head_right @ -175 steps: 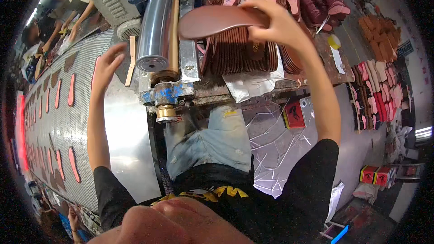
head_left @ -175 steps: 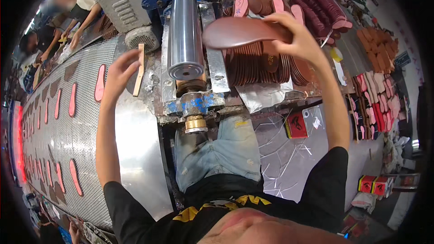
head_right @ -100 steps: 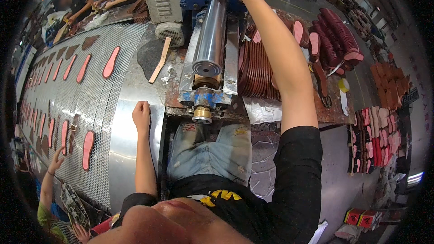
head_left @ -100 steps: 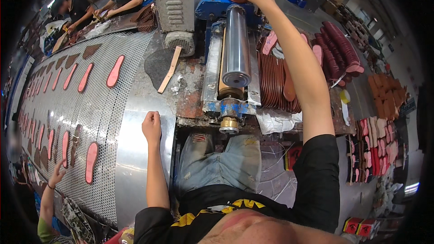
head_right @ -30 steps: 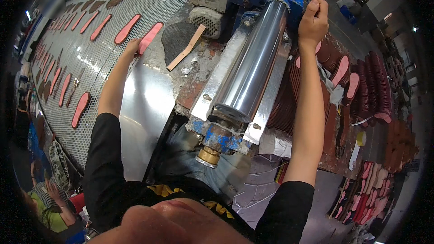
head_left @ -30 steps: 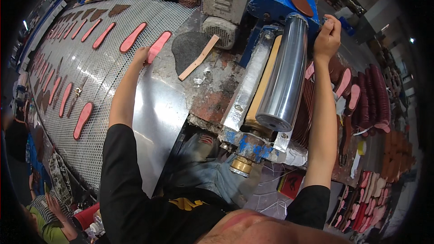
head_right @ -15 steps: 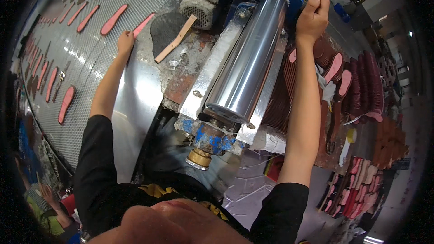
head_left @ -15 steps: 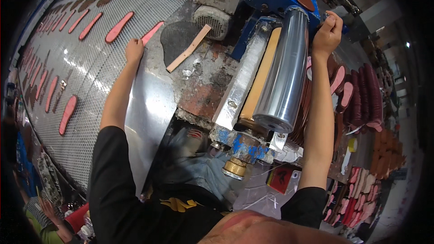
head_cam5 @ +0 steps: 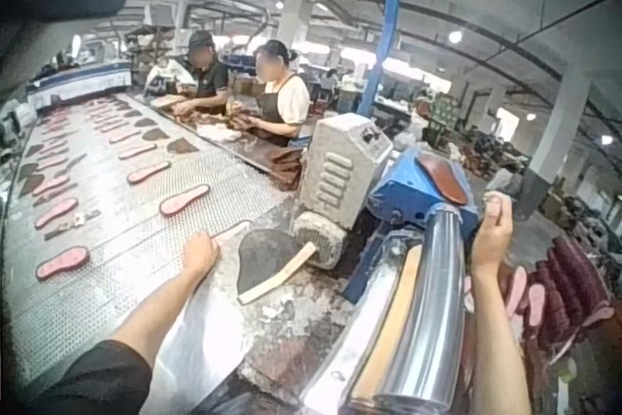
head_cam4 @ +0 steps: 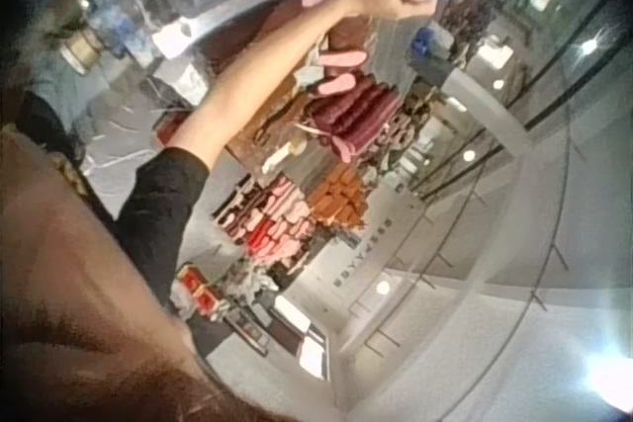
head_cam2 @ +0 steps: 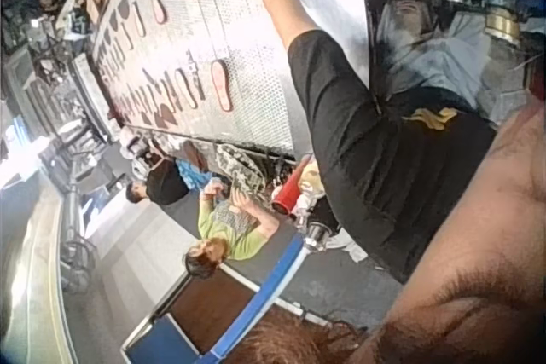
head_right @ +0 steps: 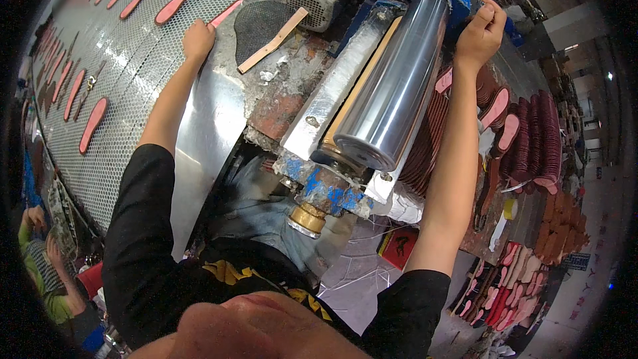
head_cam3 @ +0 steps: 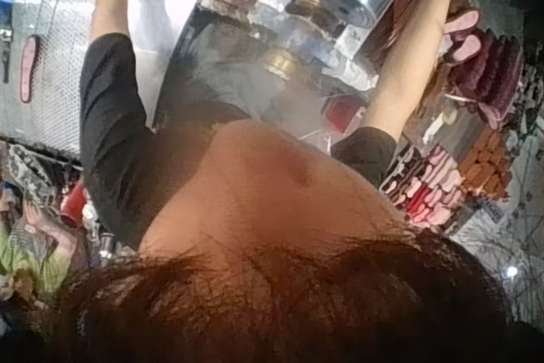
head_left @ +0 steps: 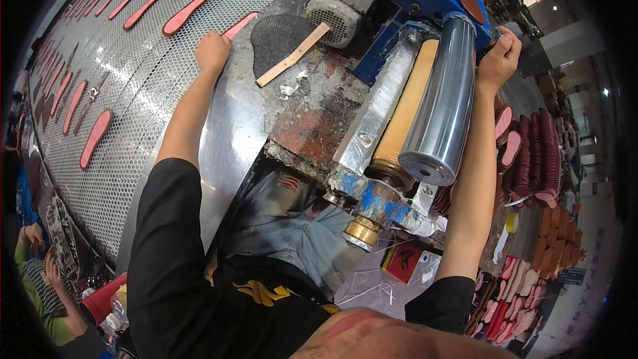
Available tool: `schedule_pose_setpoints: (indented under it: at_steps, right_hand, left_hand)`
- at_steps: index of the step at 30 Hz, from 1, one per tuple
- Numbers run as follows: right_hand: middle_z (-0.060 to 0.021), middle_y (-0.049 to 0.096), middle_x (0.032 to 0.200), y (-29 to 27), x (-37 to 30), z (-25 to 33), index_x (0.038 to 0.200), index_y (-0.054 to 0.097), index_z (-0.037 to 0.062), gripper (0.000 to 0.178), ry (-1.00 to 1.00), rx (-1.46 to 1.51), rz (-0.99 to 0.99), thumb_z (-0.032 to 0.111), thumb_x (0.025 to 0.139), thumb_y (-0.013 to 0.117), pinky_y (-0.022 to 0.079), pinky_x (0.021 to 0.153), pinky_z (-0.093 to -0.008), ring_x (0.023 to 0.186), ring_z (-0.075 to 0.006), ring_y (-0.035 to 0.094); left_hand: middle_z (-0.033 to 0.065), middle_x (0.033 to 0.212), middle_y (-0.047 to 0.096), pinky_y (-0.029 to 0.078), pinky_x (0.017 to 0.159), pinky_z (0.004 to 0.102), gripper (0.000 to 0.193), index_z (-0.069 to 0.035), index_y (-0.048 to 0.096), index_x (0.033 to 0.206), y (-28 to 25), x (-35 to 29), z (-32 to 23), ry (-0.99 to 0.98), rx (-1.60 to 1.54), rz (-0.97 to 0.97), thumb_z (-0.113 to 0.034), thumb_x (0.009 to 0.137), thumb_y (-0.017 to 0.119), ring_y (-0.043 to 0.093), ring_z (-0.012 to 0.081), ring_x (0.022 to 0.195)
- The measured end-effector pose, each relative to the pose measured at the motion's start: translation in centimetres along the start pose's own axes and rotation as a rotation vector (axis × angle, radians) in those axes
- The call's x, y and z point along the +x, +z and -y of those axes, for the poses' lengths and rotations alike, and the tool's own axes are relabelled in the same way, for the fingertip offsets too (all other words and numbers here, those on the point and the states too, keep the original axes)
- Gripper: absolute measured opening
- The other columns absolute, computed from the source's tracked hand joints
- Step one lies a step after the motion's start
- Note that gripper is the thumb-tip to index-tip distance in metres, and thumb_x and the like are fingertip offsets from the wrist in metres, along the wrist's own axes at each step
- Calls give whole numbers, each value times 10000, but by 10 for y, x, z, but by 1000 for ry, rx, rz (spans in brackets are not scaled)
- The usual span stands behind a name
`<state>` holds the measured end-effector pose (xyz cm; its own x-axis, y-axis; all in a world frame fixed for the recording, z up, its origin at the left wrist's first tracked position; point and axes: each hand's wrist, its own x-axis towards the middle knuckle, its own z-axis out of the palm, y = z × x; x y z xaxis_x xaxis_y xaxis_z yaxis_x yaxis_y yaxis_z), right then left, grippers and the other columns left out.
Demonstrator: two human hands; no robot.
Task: Apply glue or adhesive to shoe components using a roller machine and place them on a conveyor.
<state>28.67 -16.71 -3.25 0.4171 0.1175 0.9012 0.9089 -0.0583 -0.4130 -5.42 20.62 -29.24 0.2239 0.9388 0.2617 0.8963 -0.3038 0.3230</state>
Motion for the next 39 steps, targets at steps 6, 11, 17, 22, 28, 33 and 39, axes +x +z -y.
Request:
schedule_pose_setpoints:
  at_steps: [6, 11, 17, 22, 28, 33, 39]
  right_hand:
    - [-12, 543, 759, 1, -1, 0, 1011, 621, 28, 321, -25, 28, 18, 319, 979, 490, 422, 604, -259, 638, -102, 504]
    - [-39, 567, 792, 6, -5, 12, 1008, 620, 26, 324, -1, -36, 14, 320, 980, 488, 437, 638, -273, 675, -123, 525]
    - [-117, 646, 1003, -20, 9, -9, 1058, 641, 27, 340, -183, -172, 51, 301, 1002, 449, 460, 854, -325, 919, -236, 610]
    - [-126, 650, 932, -45, 4, 45, 1012, 639, 43, 308, 622, 353, 288, 328, 952, 539, 511, 750, -354, 857, -251, 633]
    - [-299, 628, 1082, -182, -49, 34, 1272, 474, 6, 710, 510, -988, 833, 575, 856, 570, 489, 890, -449, 1041, -416, 616]
    - [-297, 627, 1098, -217, -96, 63, 1252, 433, -83, 768, 719, -1082, 1132, 521, 817, 624, 497, 895, -451, 1041, -409, 618]
    - [-298, 599, 1157, -217, -105, 71, 1221, 420, -138, 745, 699, -981, 1105, 420, 799, 674, 501, 904, -432, 1052, -391, 618]
  left_hand:
    - [227, 1046, 647, 489, 863, 497, 380, -9, 600, 1063, 3, 1, 4, 8, -17, 22, -324, 903, 460, 615, 387, 1004]
    - [234, 1045, 644, 494, 853, 501, 375, -5, 601, 1062, 3, 2, 16, 32, -32, -40, -313, 896, 466, 626, 394, 973]
    - [245, 999, 652, 508, 815, 483, 330, 4, 642, 991, 15, 7, -5, 179, -33, -68, -256, 878, 473, 645, 391, 916]
    - [213, 992, 644, 506, 767, 484, 322, 7, 610, 991, 9, -4, 26, 167, 43, -91, -273, 886, 492, 637, 383, 896]
    - [199, 994, 620, 501, 760, 498, 326, -2, 575, 955, -6, 3, -4, 253, 105, -220, -313, 906, 490, 619, 376, 925]
    - [194, 998, 597, 480, 766, 486, 301, -12, 571, 958, -12, -10, -13, 427, -31, -338, -303, 922, 502, 601, 387, 911]
    - [213, 1030, 596, 453, 815, 481, 281, 9, 585, 1027, -14, 1, -32, 505, -186, -258, -246, 916, 546, 576, 399, 958]
